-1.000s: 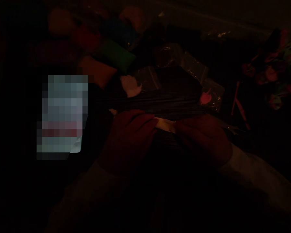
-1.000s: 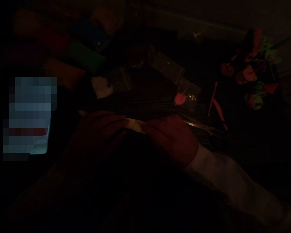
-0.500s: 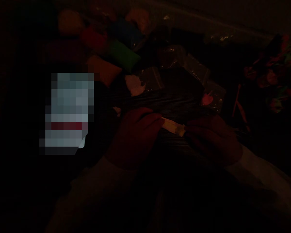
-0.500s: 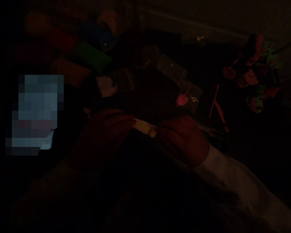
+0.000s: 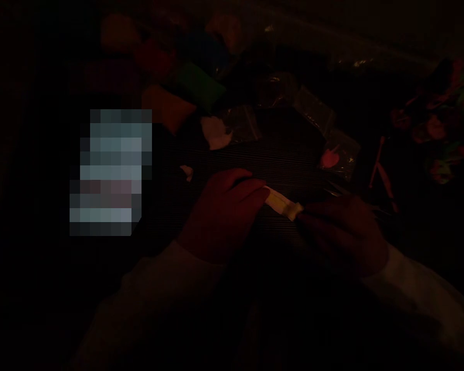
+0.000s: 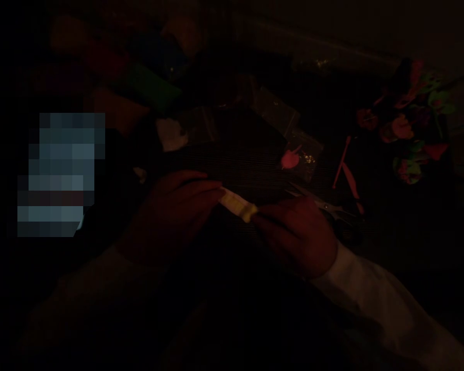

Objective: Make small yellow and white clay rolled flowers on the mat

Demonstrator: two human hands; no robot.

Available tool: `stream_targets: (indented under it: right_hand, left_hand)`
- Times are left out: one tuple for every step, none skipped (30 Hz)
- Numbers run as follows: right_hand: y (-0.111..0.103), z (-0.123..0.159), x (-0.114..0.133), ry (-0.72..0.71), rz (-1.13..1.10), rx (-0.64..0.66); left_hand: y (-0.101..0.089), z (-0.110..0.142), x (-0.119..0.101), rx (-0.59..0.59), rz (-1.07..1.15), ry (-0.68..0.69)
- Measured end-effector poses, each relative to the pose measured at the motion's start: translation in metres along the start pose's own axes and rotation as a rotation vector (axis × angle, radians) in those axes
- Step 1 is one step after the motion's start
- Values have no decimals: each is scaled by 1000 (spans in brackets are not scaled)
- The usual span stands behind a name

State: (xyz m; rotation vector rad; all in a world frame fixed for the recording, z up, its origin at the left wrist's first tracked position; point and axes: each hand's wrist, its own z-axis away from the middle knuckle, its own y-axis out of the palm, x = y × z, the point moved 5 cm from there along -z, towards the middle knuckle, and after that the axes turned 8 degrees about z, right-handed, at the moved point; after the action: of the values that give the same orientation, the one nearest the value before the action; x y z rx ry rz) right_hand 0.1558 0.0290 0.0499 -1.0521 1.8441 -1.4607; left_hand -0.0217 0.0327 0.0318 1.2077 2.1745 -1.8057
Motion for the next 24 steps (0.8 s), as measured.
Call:
stream_targets:
  right_hand:
    - [1, 0, 0, -1, 2, 4]
    - [2, 0, 0, -5, 3, 7]
    - [3, -1, 0, -6, 5, 9]
    - [3, -1, -1, -8, 8, 9]
    - [4, -2, -1, -8, 11, 12]
    - [4, -2, -1, -8, 16, 16]
    - [5, -3, -1, -8, 20, 25]
    - [6, -4, -2, -11, 23, 32]
    - [7, -4, -2, -14, 21, 36]
    - [7, -5, -2, -18, 17, 41]
    - [8, -5, -3, -22, 14, 42]
    - [8, -6, -3, -28, 10, 42]
    - [8, -6, -4, -30, 8, 39]
    - [8, -7, -4, -31, 9, 39]
    - [8, -8, -5, -31, 10, 44]
    - [8, -9, -5, -33, 7, 49]
    - [8, -10, -5, -36, 1, 51]
    - [7, -10, -5, -39, -7, 52]
    - [7, -11, -5, -43, -14, 56]
    - [7, -12, -5, -47, -19, 60]
    - [7, -13, -6, -48, -21, 66]
    - [8, -13, -6, -47, -21, 71]
    - [8, -14, -7, -49, -19, 76]
    - [9, -15, -7, -52, -17, 82]
  left_hand:
    - [0, 0, 0, 1, -1, -2]
    - [0, 0, 0, 1, -4, -4]
    - [1, 0, 0, 2, -8, -4]
    - [1, 0, 0, 4, -11, -4]
    - [1, 0, 0, 1, -13, -4]
    - [1, 0, 0, 0, -13, -4]
    - [0, 0, 0, -3, -12, -4]
    - [0, 0, 0, -4, -10, -4]
    - [0, 0, 0, -3, -7, -4]
    - [0, 0, 0, 2, -6, -6]
    - [0, 0, 0, 7, -6, -7]
    - [0, -1, 0, 12, -6, -8]
    - [0, -1, 0, 15, -7, -5]
    - [0, -1, 0, 17, -8, -2]
    - [0, -1, 0, 13, -10, -1]
    - [0, -1, 0, 7, -11, 1]
    - [0, -1, -1, 3, -12, 6]
    - [0, -2, -1, -1, -14, 9]
    - [0, -1, -1, -5, -18, 10]
    - [0, -1, -1, -6, -23, 11]
    - [0, -1, -1, -4, -27, 12]
    - [0, -1, -1, -3, -30, 9]
    - [0, -1, 0, -6, -34, 4]
    - [0, 0, 0, -10, -36, -2]
